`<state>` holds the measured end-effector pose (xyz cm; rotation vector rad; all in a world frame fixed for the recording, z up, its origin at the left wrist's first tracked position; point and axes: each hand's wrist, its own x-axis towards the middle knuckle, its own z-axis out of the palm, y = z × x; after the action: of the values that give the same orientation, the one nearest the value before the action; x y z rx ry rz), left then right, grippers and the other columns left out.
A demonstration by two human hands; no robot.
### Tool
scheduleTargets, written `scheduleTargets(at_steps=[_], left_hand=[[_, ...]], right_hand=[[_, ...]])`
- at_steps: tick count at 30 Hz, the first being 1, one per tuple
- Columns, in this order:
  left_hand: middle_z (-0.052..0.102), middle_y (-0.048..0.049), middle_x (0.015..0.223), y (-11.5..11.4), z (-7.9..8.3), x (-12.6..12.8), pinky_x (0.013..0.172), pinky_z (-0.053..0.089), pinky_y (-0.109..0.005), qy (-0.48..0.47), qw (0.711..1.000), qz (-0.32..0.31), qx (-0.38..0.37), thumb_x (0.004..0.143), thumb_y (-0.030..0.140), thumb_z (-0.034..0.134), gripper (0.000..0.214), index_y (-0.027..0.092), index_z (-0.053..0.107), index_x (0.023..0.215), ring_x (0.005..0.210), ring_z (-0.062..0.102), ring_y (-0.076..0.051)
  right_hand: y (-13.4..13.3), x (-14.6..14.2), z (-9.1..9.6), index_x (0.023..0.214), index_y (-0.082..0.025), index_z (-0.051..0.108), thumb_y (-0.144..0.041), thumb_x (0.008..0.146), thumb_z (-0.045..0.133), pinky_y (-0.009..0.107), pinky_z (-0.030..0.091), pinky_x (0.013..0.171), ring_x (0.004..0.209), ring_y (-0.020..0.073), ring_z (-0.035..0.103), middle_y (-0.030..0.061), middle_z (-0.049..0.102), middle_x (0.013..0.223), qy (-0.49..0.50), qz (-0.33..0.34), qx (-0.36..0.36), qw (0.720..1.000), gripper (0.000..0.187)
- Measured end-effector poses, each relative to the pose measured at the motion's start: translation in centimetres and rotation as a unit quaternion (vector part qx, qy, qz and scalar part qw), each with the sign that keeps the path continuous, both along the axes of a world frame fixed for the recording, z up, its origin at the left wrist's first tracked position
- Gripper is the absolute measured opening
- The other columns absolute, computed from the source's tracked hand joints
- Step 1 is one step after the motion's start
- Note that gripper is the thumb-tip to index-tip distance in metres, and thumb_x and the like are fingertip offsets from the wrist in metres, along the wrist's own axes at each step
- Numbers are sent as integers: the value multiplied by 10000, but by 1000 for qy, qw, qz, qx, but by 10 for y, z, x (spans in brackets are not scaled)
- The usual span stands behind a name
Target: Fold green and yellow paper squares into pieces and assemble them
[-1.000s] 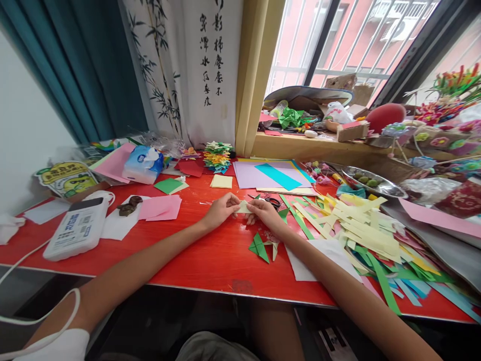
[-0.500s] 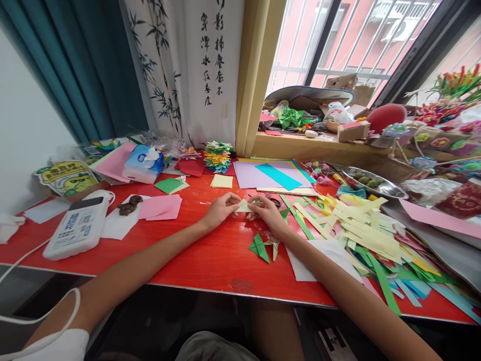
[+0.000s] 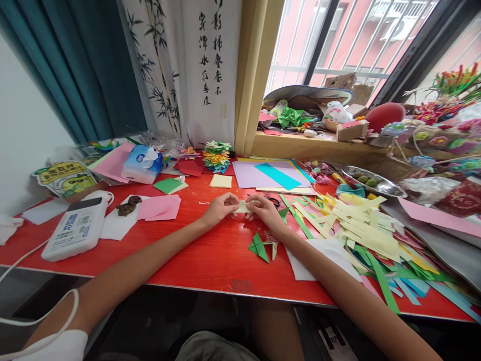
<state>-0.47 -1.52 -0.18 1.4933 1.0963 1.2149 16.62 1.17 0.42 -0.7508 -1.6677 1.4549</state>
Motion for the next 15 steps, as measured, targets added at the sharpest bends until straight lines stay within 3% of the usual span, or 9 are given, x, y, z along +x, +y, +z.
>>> scheduleTargets(at_steps=[15], left_hand=[[511, 28, 687, -1, 0, 0, 472, 455, -210, -5, 1000, -12, -17, 672, 287, 618, 233, 126, 504, 796, 483, 508, -58]], right_hand=[[-1, -1, 1, 820, -174, 564, -288, 688, 620, 250, 471, 539, 533, 127, 588, -15, 587, 636, 6, 20, -19, 1000, 184]])
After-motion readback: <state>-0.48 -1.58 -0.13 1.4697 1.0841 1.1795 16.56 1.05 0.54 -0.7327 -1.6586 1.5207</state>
